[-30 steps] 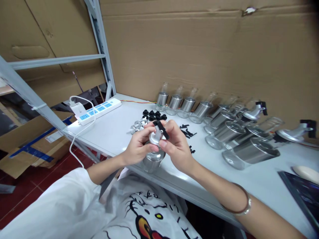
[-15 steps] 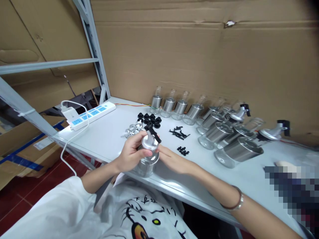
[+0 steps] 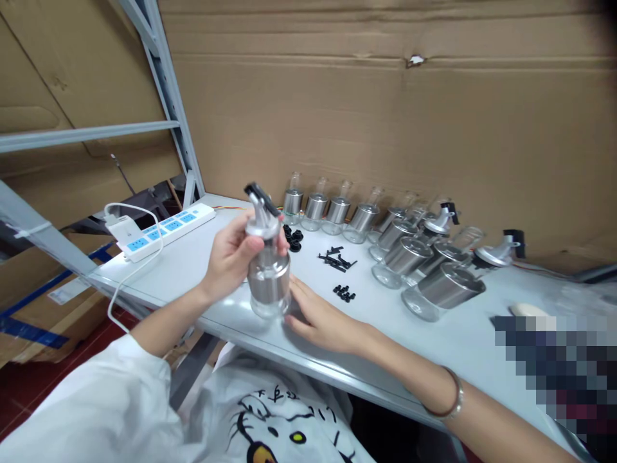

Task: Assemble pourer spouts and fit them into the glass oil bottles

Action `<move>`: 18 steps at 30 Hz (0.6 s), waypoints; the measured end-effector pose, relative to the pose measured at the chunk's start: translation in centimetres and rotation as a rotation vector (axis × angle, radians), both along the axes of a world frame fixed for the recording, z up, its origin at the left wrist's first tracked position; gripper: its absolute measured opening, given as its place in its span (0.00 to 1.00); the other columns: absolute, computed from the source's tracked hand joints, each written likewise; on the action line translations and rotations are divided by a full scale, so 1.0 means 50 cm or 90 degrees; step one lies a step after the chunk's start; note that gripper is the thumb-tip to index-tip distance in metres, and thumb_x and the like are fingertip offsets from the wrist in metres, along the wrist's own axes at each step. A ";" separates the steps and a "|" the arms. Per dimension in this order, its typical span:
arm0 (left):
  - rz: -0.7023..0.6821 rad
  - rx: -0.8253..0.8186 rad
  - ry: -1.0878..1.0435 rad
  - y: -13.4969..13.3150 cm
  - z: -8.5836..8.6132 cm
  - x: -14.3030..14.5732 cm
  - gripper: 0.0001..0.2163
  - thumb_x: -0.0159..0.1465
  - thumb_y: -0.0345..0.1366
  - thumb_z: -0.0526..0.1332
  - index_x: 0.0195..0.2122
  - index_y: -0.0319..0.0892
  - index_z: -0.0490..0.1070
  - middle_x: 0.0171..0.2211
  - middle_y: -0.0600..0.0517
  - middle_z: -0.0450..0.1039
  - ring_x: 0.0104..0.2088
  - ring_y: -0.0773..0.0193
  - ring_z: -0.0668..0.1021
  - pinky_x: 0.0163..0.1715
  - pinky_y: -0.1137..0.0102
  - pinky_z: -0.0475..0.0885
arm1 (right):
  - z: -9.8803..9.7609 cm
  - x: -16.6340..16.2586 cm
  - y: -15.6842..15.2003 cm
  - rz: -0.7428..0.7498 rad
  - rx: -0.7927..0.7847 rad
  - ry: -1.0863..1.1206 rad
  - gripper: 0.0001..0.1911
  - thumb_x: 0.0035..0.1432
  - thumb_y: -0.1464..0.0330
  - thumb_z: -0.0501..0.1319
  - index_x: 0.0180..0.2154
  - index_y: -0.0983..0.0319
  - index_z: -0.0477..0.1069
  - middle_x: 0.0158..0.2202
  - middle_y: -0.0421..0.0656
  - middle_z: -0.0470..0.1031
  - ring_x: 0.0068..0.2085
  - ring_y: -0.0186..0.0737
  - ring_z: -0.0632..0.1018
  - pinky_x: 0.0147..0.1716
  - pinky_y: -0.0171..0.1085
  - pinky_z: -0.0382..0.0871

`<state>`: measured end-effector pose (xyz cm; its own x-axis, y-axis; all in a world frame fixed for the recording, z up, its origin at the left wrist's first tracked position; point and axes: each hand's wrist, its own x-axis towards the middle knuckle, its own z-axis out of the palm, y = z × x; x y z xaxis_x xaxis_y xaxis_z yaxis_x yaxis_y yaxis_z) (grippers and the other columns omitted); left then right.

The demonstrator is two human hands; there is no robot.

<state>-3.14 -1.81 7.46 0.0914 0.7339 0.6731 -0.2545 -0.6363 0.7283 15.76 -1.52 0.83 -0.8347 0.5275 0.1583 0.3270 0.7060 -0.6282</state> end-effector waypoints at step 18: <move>0.471 -0.056 0.208 0.486 -0.020 -0.086 0.13 0.68 0.44 0.54 0.46 0.39 0.63 0.36 0.47 0.76 0.33 0.65 0.79 0.40 0.70 0.74 | 0.231 0.042 -0.134 0.117 0.093 0.277 0.17 0.61 0.73 0.54 0.49 0.53 0.72 0.30 0.38 0.79 0.35 0.36 0.80 0.39 0.36 0.77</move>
<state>-7.42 22.47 6.48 -0.2554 0.7302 0.6336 0.4438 -0.4937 0.7479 17.85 -8.24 12.36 -0.7522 0.3240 0.5738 -0.0815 0.8183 -0.5689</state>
